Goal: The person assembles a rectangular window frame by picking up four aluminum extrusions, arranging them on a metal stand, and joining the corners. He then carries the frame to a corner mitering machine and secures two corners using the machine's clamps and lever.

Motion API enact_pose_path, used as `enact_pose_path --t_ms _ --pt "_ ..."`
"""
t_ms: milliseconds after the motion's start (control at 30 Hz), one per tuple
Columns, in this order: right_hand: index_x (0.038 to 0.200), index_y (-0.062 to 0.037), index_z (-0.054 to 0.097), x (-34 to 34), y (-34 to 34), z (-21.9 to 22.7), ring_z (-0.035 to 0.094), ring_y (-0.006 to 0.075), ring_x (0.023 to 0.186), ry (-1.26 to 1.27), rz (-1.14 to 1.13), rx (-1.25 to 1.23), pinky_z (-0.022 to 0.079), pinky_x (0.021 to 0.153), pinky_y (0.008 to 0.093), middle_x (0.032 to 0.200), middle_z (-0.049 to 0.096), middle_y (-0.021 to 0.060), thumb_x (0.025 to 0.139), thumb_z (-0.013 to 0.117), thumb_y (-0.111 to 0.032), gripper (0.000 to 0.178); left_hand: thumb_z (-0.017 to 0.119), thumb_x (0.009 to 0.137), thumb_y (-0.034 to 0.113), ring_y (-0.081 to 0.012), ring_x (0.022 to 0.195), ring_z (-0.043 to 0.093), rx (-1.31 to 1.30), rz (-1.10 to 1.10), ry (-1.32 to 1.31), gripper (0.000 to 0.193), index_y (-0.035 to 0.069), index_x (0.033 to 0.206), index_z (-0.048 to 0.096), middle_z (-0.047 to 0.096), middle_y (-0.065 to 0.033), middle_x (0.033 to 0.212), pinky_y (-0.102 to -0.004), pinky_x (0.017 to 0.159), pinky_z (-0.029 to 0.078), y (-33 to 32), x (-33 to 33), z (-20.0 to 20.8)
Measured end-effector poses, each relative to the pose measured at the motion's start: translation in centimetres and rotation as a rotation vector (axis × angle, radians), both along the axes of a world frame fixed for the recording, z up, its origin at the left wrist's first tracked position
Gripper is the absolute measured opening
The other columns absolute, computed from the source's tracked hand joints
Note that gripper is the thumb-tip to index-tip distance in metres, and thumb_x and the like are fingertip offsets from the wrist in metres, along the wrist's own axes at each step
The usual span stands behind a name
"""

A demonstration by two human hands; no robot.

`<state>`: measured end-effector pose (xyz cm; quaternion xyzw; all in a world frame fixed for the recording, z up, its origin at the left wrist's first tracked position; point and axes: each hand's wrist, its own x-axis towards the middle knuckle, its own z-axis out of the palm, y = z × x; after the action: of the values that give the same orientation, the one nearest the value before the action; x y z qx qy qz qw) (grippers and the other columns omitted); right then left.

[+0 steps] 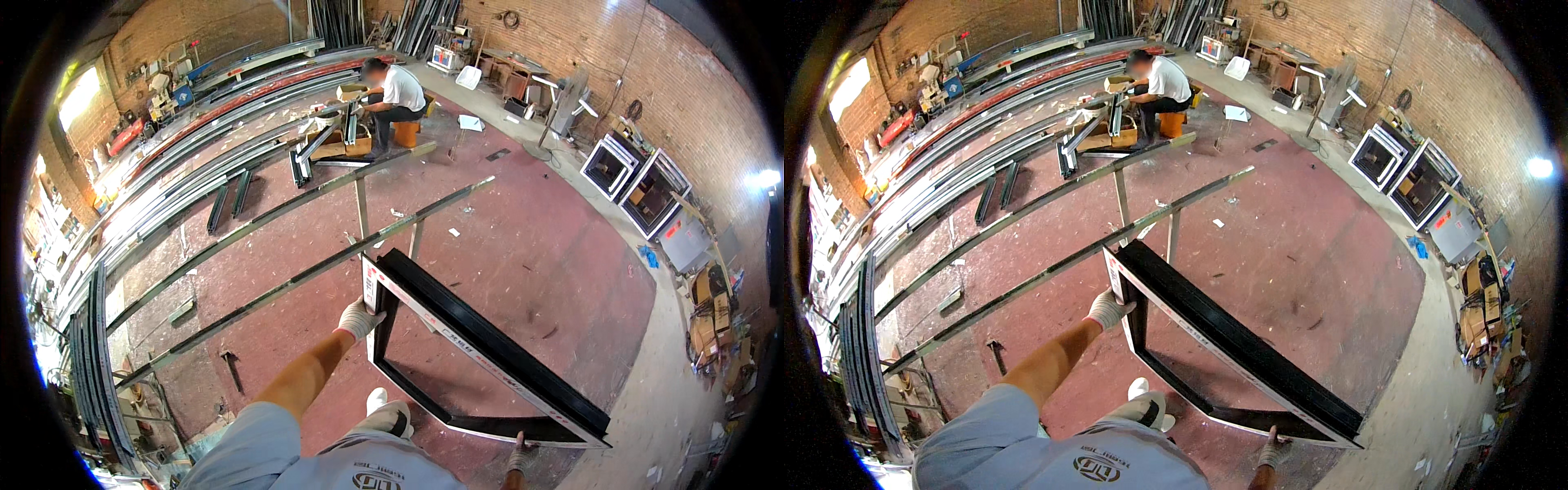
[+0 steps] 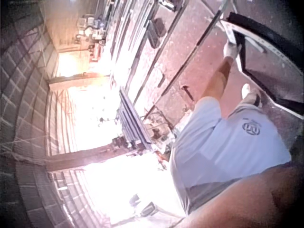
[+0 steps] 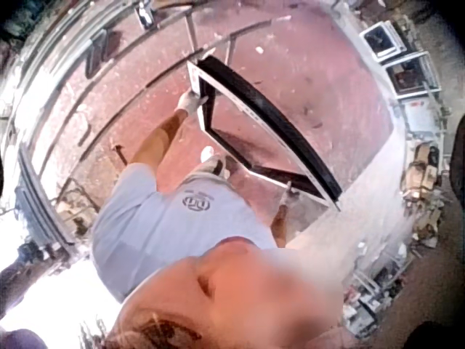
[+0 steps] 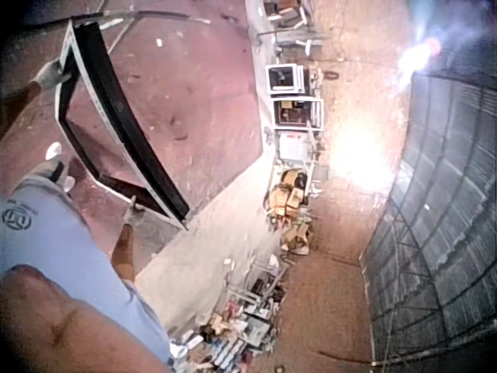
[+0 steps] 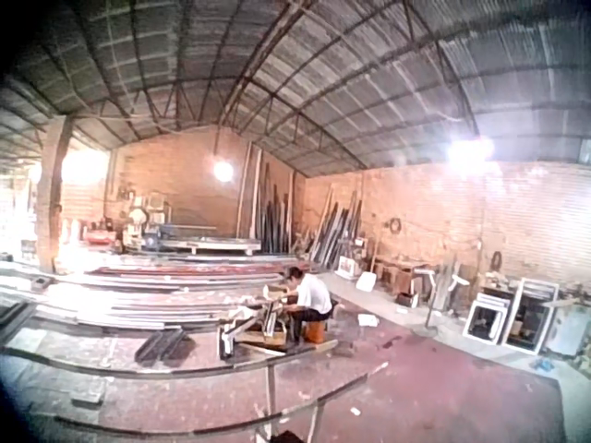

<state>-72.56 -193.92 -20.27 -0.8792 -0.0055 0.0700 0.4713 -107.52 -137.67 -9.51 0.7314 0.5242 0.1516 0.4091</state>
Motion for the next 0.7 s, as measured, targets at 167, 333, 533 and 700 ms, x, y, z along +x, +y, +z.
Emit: enact_pose_path --t_ms 167,333,533,700 --pt "0.122 0.0027 0.059 0.1 1.9 -0.9 0.066 0.024 0.101 0.058 0.041 0.27 0.056 0.091 0.0363 0.118 0.069 0.0139 0.081 0.089 -0.023 0.056 0.076 0.088 0.03 -0.0249 0.127 0.061 0.081 0.003 -0.041 0.059 0.004 0.137 0.057 0.068 -0.0102 0.133 -0.0314 0.112 0.043 1.7 -1.9 -3.9" --pt "0.135 0.003 0.05 0.6 2.4 -0.5 0.064 0.0299 0.111 0.178 -0.024 -0.045 0.053 0.101 0.0399 0.127 0.066 0.0147 0.08 0.089 -0.025 0.073 0.08 0.082 0.042 -0.0293 0.122 0.064 0.141 -0.043 -0.085 0.076 0.001 0.139 0.051 0.069 -0.0147 0.129 -0.034 0.105 0.049 2.0 -0.1 -4.9" --pt "0.144 0.0043 0.045 3.1 4.7 -3.1 0.059 0.0311 0.123 0.184 -0.005 0.182 0.049 0.107 0.0398 0.139 0.06 0.0186 0.077 0.092 -0.029 0.088 0.075 0.086 0.05 -0.0291 0.131 0.058 0.009 -0.093 -0.019 0.08 0.002 0.144 0.048 0.063 -0.0144 0.14 -0.0332 0.112 0.043 5.7 1.7 -11.1" --pt "0.147 0.0037 0.044 7.6 8.1 -4.9 0.058 0.0317 0.125 0.292 0.05 -0.371 0.047 0.109 0.0401 0.142 0.058 0.0183 0.078 0.089 -0.029 0.088 0.074 0.085 0.06 -0.0305 0.136 0.053 -0.264 -0.171 0.123 0.092 0.004 0.151 0.043 0.058 -0.0162 0.146 -0.0365 0.115 0.041 6.7 5.7 -11.2"
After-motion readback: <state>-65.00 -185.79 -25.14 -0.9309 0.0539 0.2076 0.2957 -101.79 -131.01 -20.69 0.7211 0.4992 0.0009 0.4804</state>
